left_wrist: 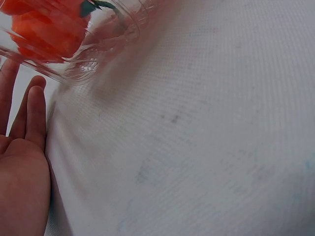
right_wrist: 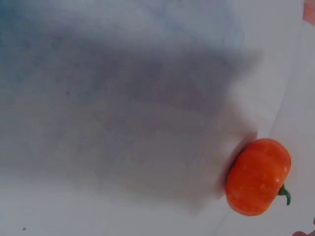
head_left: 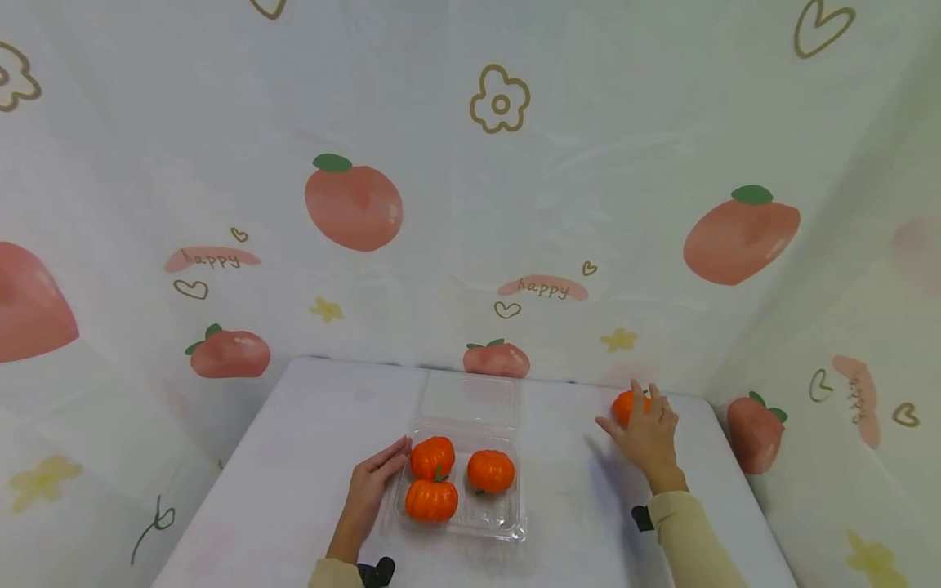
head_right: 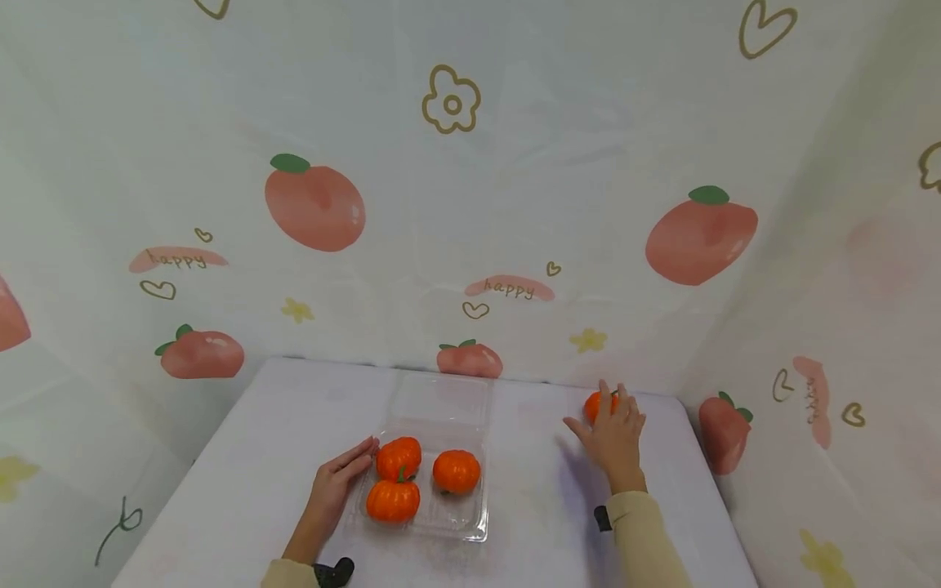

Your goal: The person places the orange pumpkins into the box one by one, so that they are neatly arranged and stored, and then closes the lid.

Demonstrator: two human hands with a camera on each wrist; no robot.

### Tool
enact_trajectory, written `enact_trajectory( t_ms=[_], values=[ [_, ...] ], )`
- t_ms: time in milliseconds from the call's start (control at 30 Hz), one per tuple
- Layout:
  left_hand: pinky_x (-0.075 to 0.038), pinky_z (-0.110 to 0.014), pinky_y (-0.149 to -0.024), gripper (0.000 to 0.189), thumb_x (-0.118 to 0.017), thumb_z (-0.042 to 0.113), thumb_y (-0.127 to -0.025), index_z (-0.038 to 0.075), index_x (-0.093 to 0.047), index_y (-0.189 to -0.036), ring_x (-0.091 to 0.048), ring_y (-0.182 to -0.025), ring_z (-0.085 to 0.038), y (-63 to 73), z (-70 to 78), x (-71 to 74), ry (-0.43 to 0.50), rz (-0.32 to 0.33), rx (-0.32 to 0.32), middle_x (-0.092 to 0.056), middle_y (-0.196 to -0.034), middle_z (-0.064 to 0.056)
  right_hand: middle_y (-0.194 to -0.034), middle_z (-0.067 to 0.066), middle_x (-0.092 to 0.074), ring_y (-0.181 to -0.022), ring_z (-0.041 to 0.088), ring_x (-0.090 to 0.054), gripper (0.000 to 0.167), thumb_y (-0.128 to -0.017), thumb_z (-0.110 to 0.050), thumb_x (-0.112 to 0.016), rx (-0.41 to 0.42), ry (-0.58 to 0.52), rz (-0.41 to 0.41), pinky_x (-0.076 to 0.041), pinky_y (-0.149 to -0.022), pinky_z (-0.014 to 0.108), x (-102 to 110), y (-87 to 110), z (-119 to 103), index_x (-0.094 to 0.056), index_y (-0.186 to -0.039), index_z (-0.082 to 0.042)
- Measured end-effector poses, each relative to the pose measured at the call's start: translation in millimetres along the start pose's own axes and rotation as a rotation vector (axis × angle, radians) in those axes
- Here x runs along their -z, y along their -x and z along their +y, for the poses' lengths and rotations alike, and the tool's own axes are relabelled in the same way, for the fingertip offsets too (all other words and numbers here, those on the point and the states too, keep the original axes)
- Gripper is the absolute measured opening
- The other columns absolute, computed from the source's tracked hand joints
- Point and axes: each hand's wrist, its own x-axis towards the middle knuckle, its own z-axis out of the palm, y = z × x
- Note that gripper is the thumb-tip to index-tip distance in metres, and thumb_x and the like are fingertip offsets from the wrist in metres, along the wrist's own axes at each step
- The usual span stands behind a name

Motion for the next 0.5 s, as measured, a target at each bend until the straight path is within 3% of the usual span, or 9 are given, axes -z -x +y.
enact_trajectory(
  t_ms=[300,500],
  values=[
    [-0.048,-0.010,-0.103,0.046,-0.067,0.039,-0.097,0.020,-0.065,-0.139,-0.062,-0.122,0.007,-2.1,2.2,-2.6,-0.016,-0.019,0.012,-0.067,-0.140,0.004,-0.157,0.045,-0.008,-0.136,0.070,-0.018,0.104,-0.091,-0.044,-0.073,-0.137,-0.036,-0.135,-0.016,-0.114,0.077,17,-9.2,17,-0.009,-0.159,0.000],
    [-0.048,-0.008,-0.100,0.044,-0.067,0.037,-0.097,0.020,-0.066,-0.137,-0.063,-0.121,0.007,-2.2,3.8,1.0,-0.012,0.006,0.024,-0.068,-0.138,0.005,-0.155,0.045,-0.013,-0.131,0.071,-0.025,0.107,-0.091,-0.042,-0.074,-0.158,-0.083,-0.188,-0.031,-0.106,0.081,11,-16.7,27,-0.005,-0.159,0.003]
  ],
)
